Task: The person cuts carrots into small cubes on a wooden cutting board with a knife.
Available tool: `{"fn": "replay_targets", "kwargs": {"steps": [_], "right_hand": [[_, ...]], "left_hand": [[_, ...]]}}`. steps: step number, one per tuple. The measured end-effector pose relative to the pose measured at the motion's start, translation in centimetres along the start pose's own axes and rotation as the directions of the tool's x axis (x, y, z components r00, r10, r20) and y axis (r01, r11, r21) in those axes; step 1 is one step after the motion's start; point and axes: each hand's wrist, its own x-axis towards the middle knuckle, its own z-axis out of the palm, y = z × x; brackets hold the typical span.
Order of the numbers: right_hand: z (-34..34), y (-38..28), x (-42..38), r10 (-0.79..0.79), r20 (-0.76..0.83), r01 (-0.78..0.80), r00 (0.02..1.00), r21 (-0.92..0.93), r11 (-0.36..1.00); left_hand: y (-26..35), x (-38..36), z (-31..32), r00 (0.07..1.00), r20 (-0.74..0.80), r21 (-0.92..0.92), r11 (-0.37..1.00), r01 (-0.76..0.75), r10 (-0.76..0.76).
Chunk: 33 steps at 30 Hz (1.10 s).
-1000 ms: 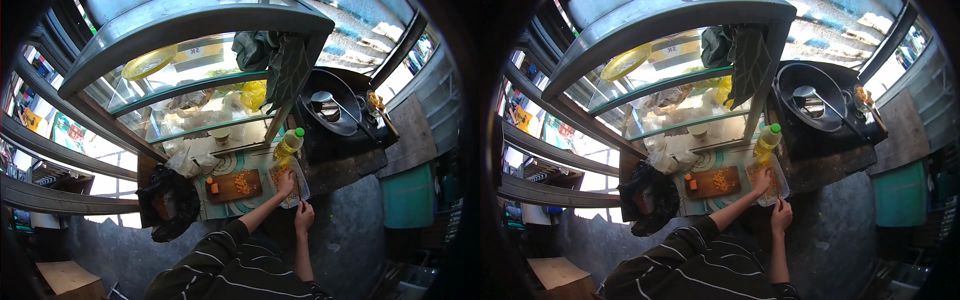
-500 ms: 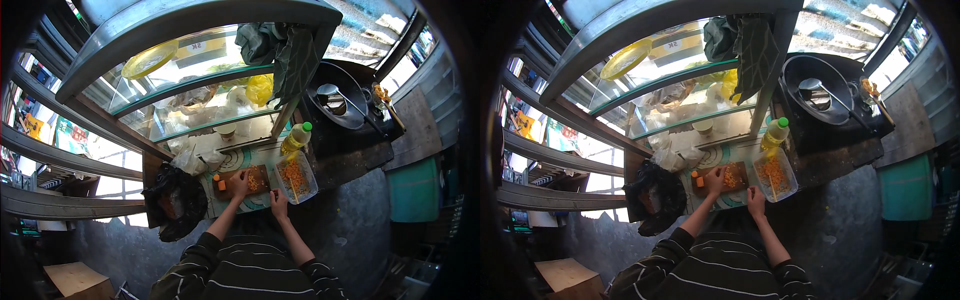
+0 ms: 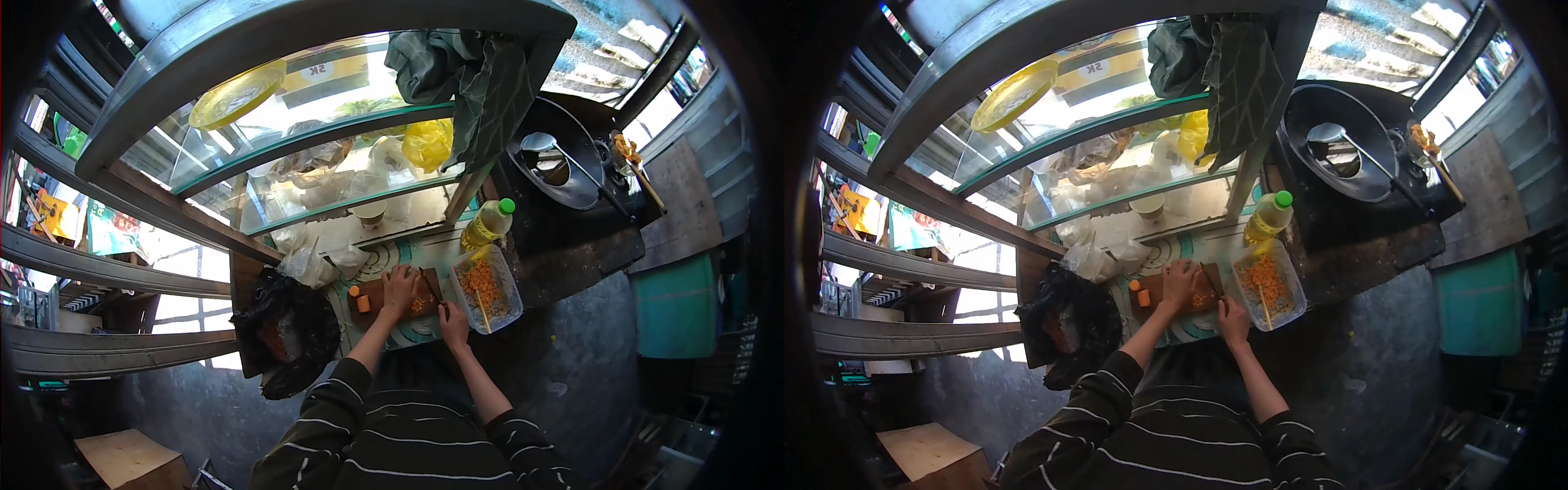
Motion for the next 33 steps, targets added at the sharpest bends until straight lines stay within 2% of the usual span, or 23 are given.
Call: {"fn": "replay_targets", "kwargs": {"steps": [1, 3, 5, 7, 8, 10, 14, 16, 17, 18, 19, 20, 22, 23, 25, 29, 31, 32, 33], "right_hand": [[-0.2, 0.1, -0.3, 0.006, 0.0, -0.006, 1.0, -0.002, 1.0], [-0.5, 0.4, -1.0, -0.056, 0.009, 0.056, 0.998, 0.033, 0.998], [-1.1, 0.5, -1.6, -0.021, 0.037, 0.019, 0.999, 0.052, 0.998], [-1.3, 0.8, -1.8, 0.011, 0.063, -0.015, 0.998, 0.072, 0.997], [-1.3, 1.1, -1.8, 0.027, 0.022, -0.029, 0.999, 0.08, 0.996], [-0.8, 1.7, -2.0, 0.046, -0.019, -0.045, 0.999, 0.09, 0.995], [0.0, 1.9, -2.7, 0.048, -0.036, -0.043, 0.998, 0.114, 0.993], [0.4, 1.3, -3.0, 0.033, -0.021, -0.03, 0.999, 0.117, 0.993], [0.5, 0.9, -3.1, 0.087, 0.026, -0.091, 0.996, 0.175, 0.98], [0.8, 0.9, -3.3, 0.139, 0.077, -0.153, 0.987, 0.23, 0.961], [1.0, 0.8, -3.3, 0.149, 0.054, -0.158, 0.987, 0.252, 0.955], [1.1, 0.9, -3.4, 0.153, 0.052, -0.161, 0.987, 0.25, 0.955], [1.2, 1.1, -3.6, 0.192, 0.036, -0.194, 0.981, 0.311, 0.93], [1.3, 1.2, -3.7, 0.199, 0.033, -0.199, 0.979, 0.312, 0.929], [1.4, 1.7, -3.8, 0.272, 0.059, -0.275, 0.961, 0.348, 0.897], [2.1, 2.5, -3.9, 0.288, 0.055, -0.288, 0.956, 0.355, 0.889], [3.0, 2.7, -3.8, 0.165, -0.044, -0.143, 0.985, 0.319, 0.937], [3.4, 2.7, -3.8, 0.163, -0.043, -0.141, 0.986, 0.323, 0.936], [3.7, 2.2, -3.7, 0.141, -0.06, -0.115, 0.988, 0.32, 0.94]], "left_hand": [[0.2, -0.5, 0.1, 0.996, -0.085, -0.003, 1.0, -0.03, 0.03], [0.4, -1.6, -0.4, 0.99, -0.108, -0.019, 0.996, -0.092, 0.089], [0.4, -1.8, -1.3, 0.98, -0.139, -0.027, 0.988, -0.15, 0.145], [0.3, -1.7, -1.8, 0.985, -0.159, -0.098, 0.992, -0.077, 0.061], [0.2, -1.3, -2.0, 0.985, -0.158, -0.1, 0.992, -0.08, 0.064], [-0.7, 0.2, -1.7, 0.989, -0.138, -0.108, 0.993, 0.045, -0.06], [-2.1, 3.4, -1.3, 0.999, -0.033, -0.134, 0.991, 0.016, -0.02], [-2.7, 4.9, -1.0, 0.977, 0.131, -0.228, 0.964, -0.137, 0.17], [-2.9, 5.6, -0.9, 0.976, 0.131, -0.232, 0.963, -0.141, 0.174], [-3.1, 6.1, -0.8, 0.948, 0.202, -0.185, 0.96, -0.211, 0.247], [-3.3, 6.4, -0.7, 0.909, 0.276, -0.144, 0.948, -0.283, 0.313], [-3.5, 6.6, -0.6, 0.907, 0.277, -0.147, 0.947, -0.285, 0.316], [-3.7, 6.7, -1.2, 0.872, 0.226, -0.095, 0.901, -0.424, 0.434], [-3.7, 6.7, -1.4, 0.868, 0.23, -0.098, 0.898, -0.429, 0.44], [-3.8, 6.8, -1.5, 0.806, 0.193, -0.026, 0.824, -0.566, 0.559], [-3.6, 6.6, -2.1, 0.861, 0.184, 0.036, 0.872, -0.488, 0.474], [-3.4, 6.2, -2.5, 0.974, 0.097, -0.17, 0.968, -0.185, 0.203], [-3.1, 5.7, -2.7, 0.974, 0.096, -0.165, 0.969, -0.186, 0.203], [-2.5, 4.7, -3.0, 0.992, 0.05, -0.235, 0.967, -0.097, 0.112]]}}
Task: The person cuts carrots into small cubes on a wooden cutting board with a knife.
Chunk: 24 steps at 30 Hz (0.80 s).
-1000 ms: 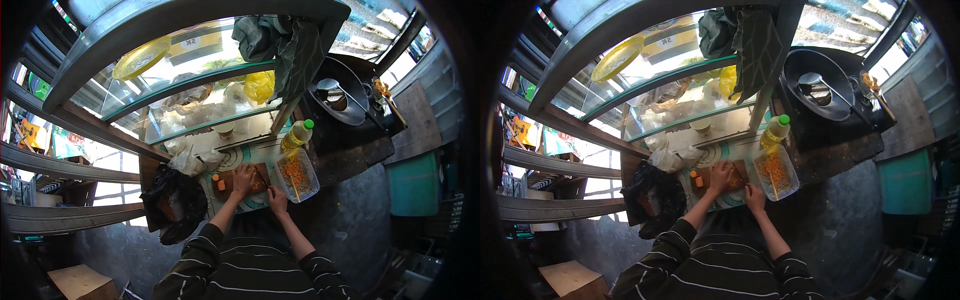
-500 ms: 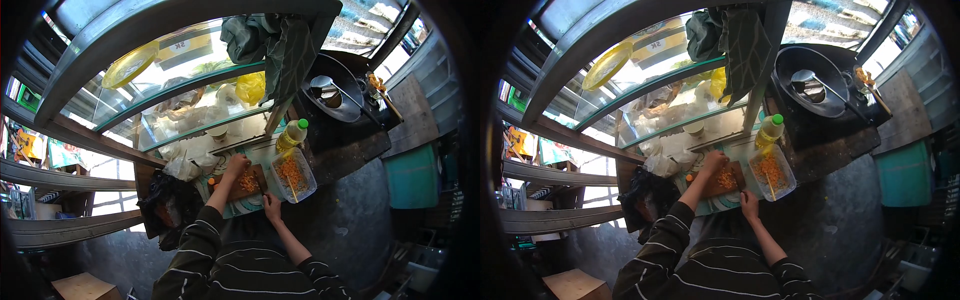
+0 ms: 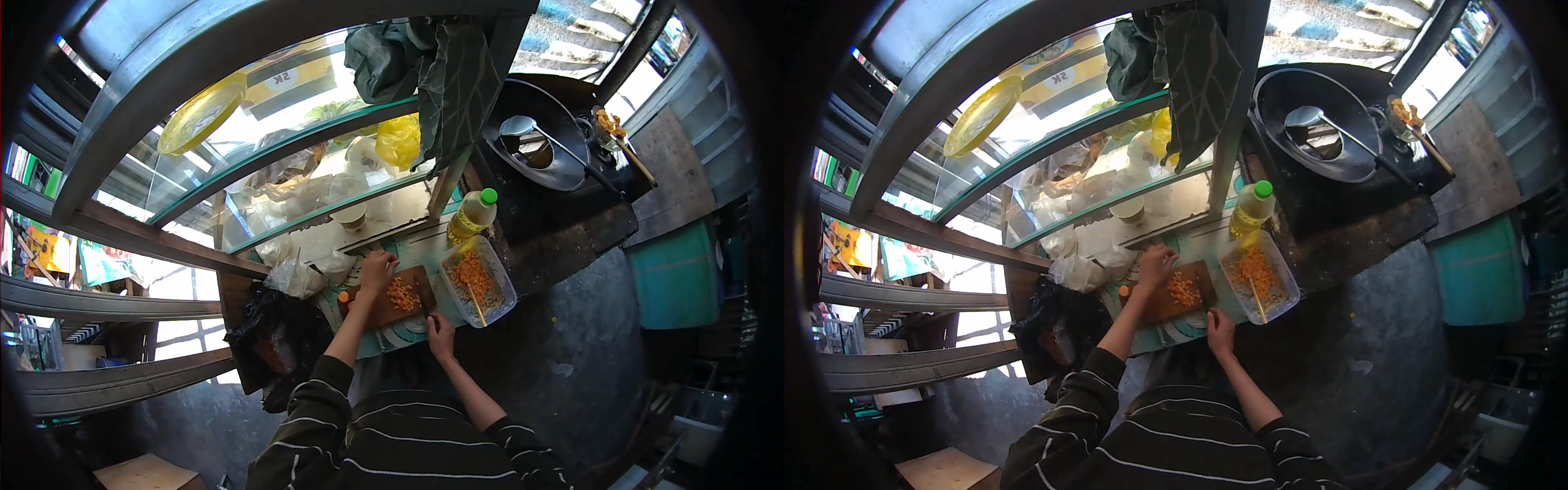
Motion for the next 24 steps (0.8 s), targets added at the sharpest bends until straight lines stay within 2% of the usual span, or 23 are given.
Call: {"fn": "replay_targets", "kwargs": {"steps": [1, 5, 7, 8, 10, 11, 14, 20, 22, 24], "right_hand": [[0.3, -0.5, -0.1, -0.025, -0.009, 0.025, 1.0, -0.002, 1.0], [1.0, -2.4, -0.2, 0.027, 0.054, -0.026, 0.998, -0.007, 1.0], [1.2, -2.8, -0.1, -0.008, 0.001, 0.008, 1.0, 0.006, 1.0], [1.1, -2.9, 0.0, -0.01, 0.003, 0.009, 1.0, 0.007, 1.0], [0.4, -3.2, 0.2, 0.012, 0.007, -0.012, 1.0, 0.042, 0.999], [0.1, -3.3, 0.3, 0.01, 0.011, -0.011, 1.0, 0.039, 0.999], [-0.2, -3.3, 0.7, 0.033, 0.042, -0.032, 0.999, -0.024, 0.999], [0.5, -2.8, 0.5, -0.032, 0.007, 0.033, 0.999, -0.12, 0.992], [1.0, -3.1, 0.0, -0.038, 0.019, 0.04, 0.999, -0.112, 0.993], [1.3, -3.3, -0.2, -0.017, 0.012, 0.018, 1.0, -0.115, 0.993]], "left_hand": [[0.6, -1.1, 0.1, 0.995, -0.059, -0.081, 0.994, 0.08, -0.084], [2.2, -4.6, 0.6, 0.998, -0.07, -0.08, 0.997, -0.002, -0.003], [2.5, -5.4, 1.0, 0.974, -0.176, -0.214, 0.971, 0.104, -0.143], [2.4, -5.7, 1.2, 0.973, -0.178, -0.213, 0.971, 0.105, -0.144], [2.3, -6.1, 1.6, 0.953, -0.149, -0.271, 0.938, 0.218, -0.264], [2.3, -6.3, 1.9, 0.952, -0.151, -0.273, 0.936, 0.221, -0.268], [2.5, -6.7, 3.3, 0.952, -0.219, -0.163, 0.97, 0.181, -0.215], [3.4, -6.2, 6.3, 0.943, -0.317, 0.024, 0.993, 0.115, -0.102], [3.3, -6.2, 6.5, 0.972, -0.187, -0.077, 0.989, 0.128, -0.141], [3.4, -6.0, 6.8, 0.973, -0.187, -0.03, 0.991, 0.131, -0.134]]}}
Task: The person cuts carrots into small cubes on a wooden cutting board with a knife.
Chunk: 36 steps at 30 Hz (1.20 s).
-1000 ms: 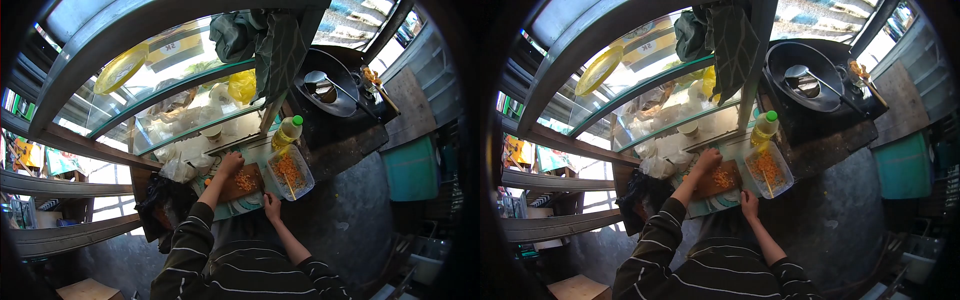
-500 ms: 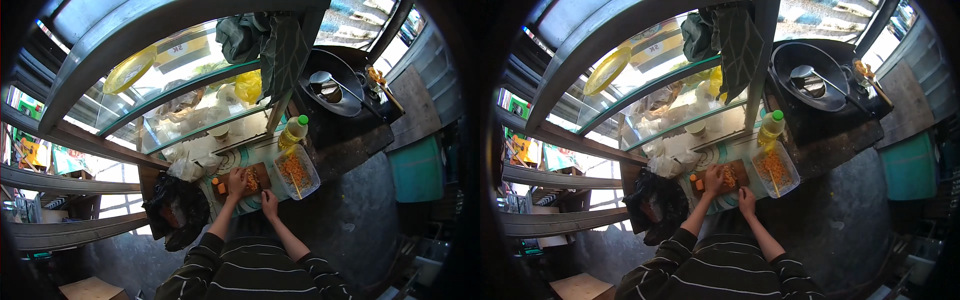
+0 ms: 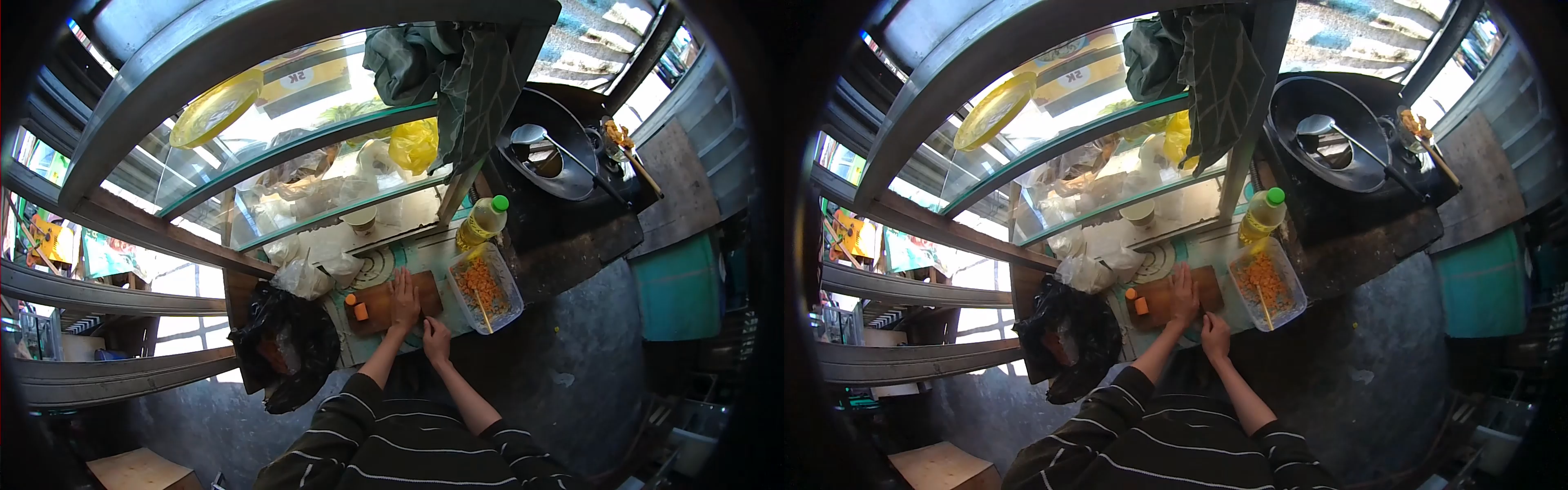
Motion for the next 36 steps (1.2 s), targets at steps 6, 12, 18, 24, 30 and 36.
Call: {"fn": "replay_targets", "kwargs": {"steps": [6, 12, 18, 24, 30, 36], "right_hand": [[-0.1, 0.0, 0.2, 0.025, 0.027, -0.026, 0.999, 0.035, 0.999], [1.1, -0.2, 0.0, 0.005, 0.04, -0.009, 0.999, 0.093, 0.996], [0.4, -0.7, 0.1, -0.063, 0.104, 0.052, 0.993, 0.104, 0.993], [-2.2, -2.5, 0.4, -0.144, 0.102, 0.129, 0.984, 0.136, 0.982], [-10.3, -2.8, 1.0, -0.129, -0.021, 0.13, 0.991, 0.086, 0.988], [-15.8, -0.6, 1.5, -0.02, -0.198, -0.001, 0.98, -0.106, 0.994]], "left_hand": [[0.4, 0.4, -0.1, 0.998, 0.051, 0.041, 0.999, -0.032, 0.03], [1.7, 0.8, -1.1, 0.997, 0.034, -0.012, 0.998, -0.065, 0.066], [2.2, 0.7, -3.0, 0.996, -0.015, -0.091, 0.991, -0.094, 0.093], [4.8, 1.1, -3.9, 0.99, -0.048, -0.158, 0.978, -0.139, 0.133], [12.0, 2.3, -0.7, 0.98, -0.089, -0.248, 0.948, -0.197, 0.18], [15.8, 3.7, 4.0, 0.987, 0.0, -0.379, 0.914, -0.149, 0.161]]}}
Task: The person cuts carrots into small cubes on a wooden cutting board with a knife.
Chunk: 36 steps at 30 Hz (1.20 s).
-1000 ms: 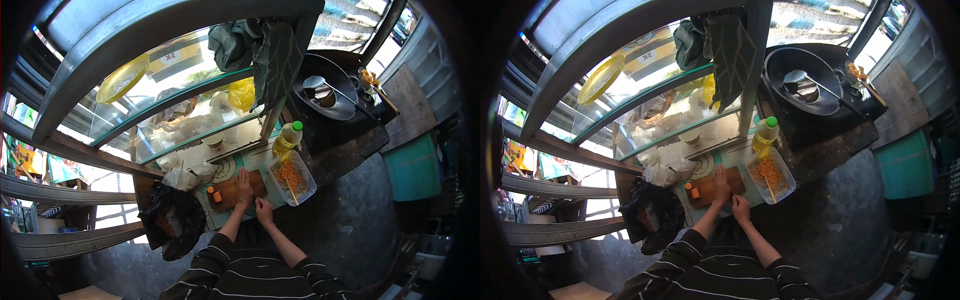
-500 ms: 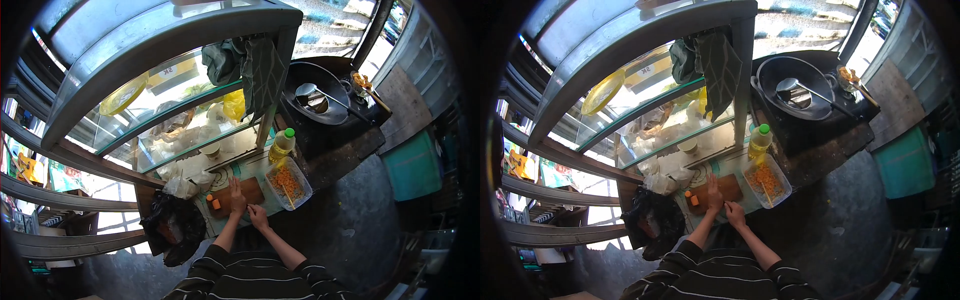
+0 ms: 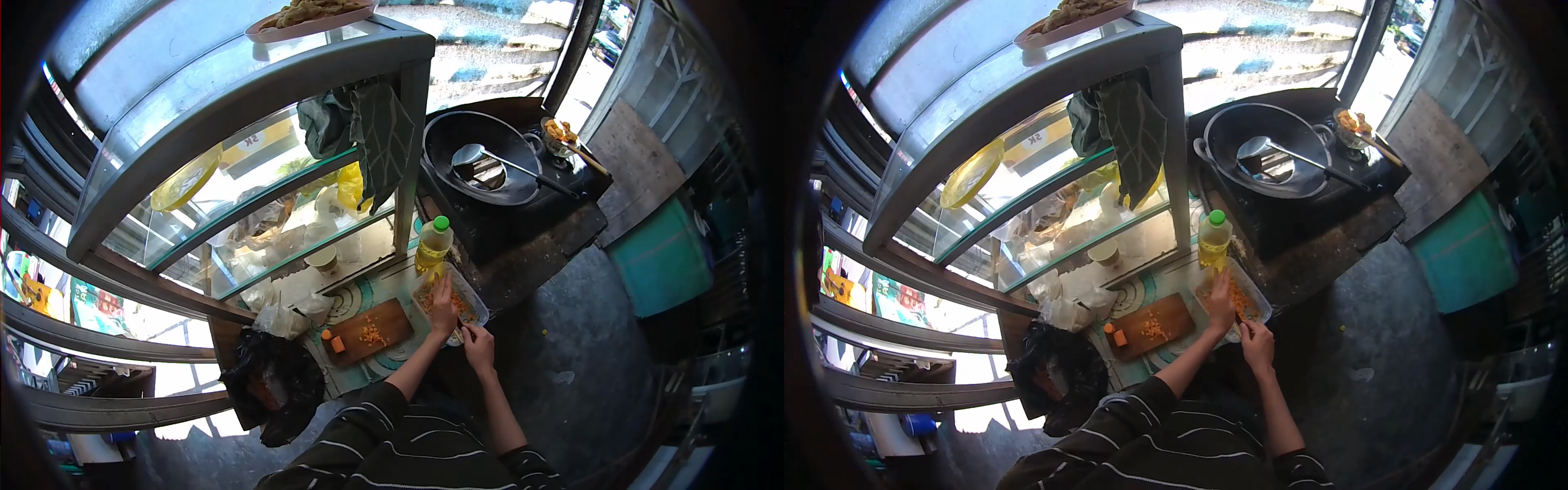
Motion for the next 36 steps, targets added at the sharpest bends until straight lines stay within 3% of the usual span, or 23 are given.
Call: {"fn": "replay_targets", "kwargs": {"steps": [2, 5, 6, 8, 11, 14, 18, 20, 21, 23, 29, 36], "right_hand": [[-0.7, 0.4, 0.1, 0.043, -0.033, -0.046, 0.999, -0.117, 0.992], [-1.0, 1.6, -0.2, 0.051, -0.059, -0.06, 0.997, -0.155, 0.986], [-0.7, 2.2, -0.1, 0.053, -0.06, -0.062, 0.997, -0.153, 0.986], [0.3, 4.2, -0.1, 0.088, -0.052, -0.088, 0.995, -0.012, 0.996], [1.8, 6.2, 0.0, 0.077, -0.036, -0.074, 0.996, 0.074, 0.994], [2.5, 6.6, 0.0, 0.064, -0.064, -0.06, 0.996, 0.054, 0.997], [2.0, 5.5, 0.1, 0.067, -0.065, -0.064, 0.996, 0.057, 0.996], [0.8, 2.8, 0.0, 0.306, 0.08, -0.316, 0.949, 0.244, 0.917], [0.4, 2.2, 0.1, 0.305, 0.079, -0.315, 0.949, 0.244, 0.917], [0.0, 1.6, 0.1, 0.42, 0.262, -0.493, 0.869, 0.373, 0.786], [-1.2, 0.6, -0.4, 0.415, 0.355, -0.545, 0.838, 0.53, 0.65], [-3.2, 0.2, -2.2, 0.448, 0.337, -0.56, 0.828, 0.455, 0.692]], "left_hand": [[-1.1, 0.2, 1.5, 0.983, -0.06, -0.055, 0.984, 0.171, -0.175], [-0.4, 1.0, 0.3, 0.973, -0.084, -0.055, 0.976, 0.209, -0.213], [-0.4, 1.2, -0.2, 0.974, -0.082, -0.053, 0.977, 0.208, -0.212], [-0.4, 1.4, -0.9, 0.945, 0.029, -0.228, 0.918, 0.323, -0.326], [-1.0, 1.0, -1.1, 0.978, -0.065, -0.073, 0.979, 0.193, -0.197], [-2.1, 0.6, -0.9, 0.993, -0.021, -0.009, 0.994, 0.113, -0.113], [-1.3, 0.2, -1.3, 0.993, 0.065, -0.118, 0.988, 0.105, -0.097], [-1.1, 0.0, -1.4, 0.996, 0.03, 0.004, 0.997, -0.081, 0.081], [-0.5, 0.0, -1.9, 0.996, 0.029, 0.003, 0.997, -0.082, 0.082], [0.9, -0.1, -3.2, 0.973, 0.151, -0.007, 0.985, -0.174, 0.173], [-1.2, 0.8, -1.7, 0.986, 0.168, -0.013, 1.0, -0.013, 0.015], [-1.8, 2.5, -1.6, 0.991, 0.132, -0.091, 0.996, 0.019, -0.007]]}}
